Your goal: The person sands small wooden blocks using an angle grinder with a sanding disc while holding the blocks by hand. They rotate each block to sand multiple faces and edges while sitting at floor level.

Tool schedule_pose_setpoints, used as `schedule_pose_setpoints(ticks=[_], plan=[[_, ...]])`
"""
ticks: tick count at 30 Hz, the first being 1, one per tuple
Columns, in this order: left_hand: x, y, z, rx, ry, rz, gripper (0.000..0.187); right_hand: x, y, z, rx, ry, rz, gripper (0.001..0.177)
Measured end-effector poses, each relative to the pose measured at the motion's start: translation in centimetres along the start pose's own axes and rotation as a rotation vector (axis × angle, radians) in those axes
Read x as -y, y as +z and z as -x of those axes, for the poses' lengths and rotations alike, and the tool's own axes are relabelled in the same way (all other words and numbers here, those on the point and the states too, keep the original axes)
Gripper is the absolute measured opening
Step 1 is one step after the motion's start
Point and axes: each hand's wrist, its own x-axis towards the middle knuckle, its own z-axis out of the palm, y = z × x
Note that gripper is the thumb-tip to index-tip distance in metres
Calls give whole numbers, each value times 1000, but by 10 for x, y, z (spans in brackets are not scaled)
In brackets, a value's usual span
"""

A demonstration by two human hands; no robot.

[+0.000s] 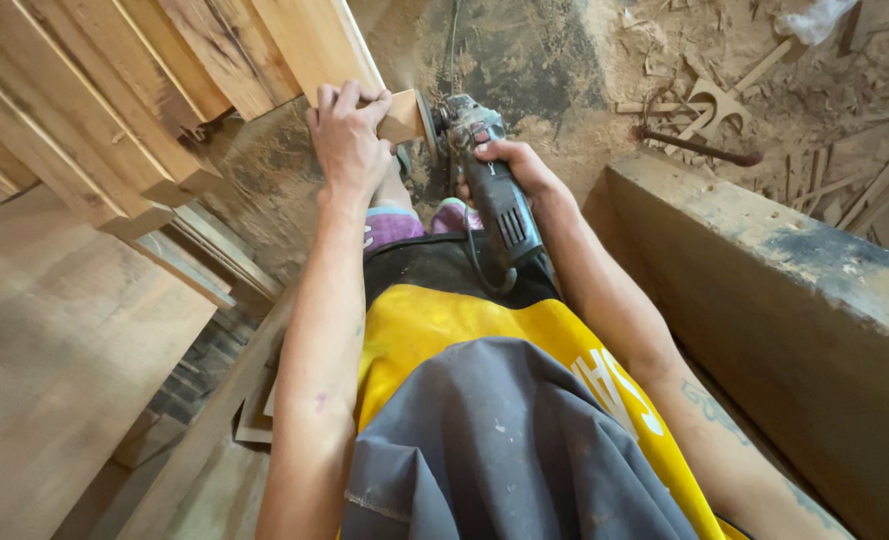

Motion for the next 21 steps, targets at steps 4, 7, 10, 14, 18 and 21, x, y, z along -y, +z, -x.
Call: schedule_pose_setpoints(ticks=[4,7,10,14,18,21], plan=[[1,3,-1,-25,19,-9,44,13,9,-1,26,72,-70,44],[3,6,-1,-29,24,-17,42,22,13,-3,59,107,-66,46],[2,6,0,-54,42,-37,38,25,11,-1,26,82,15,45],[4,-3,-5,-57,5,4,53,12,7,2,-29,72,120,45],[2,-5,-4,-60,27,50,58,-3,-3,2,-99,62,216,45],[-2,-7,-1,-72,-1,69,58,-11,-11,-1,-55,-12,142,44]])
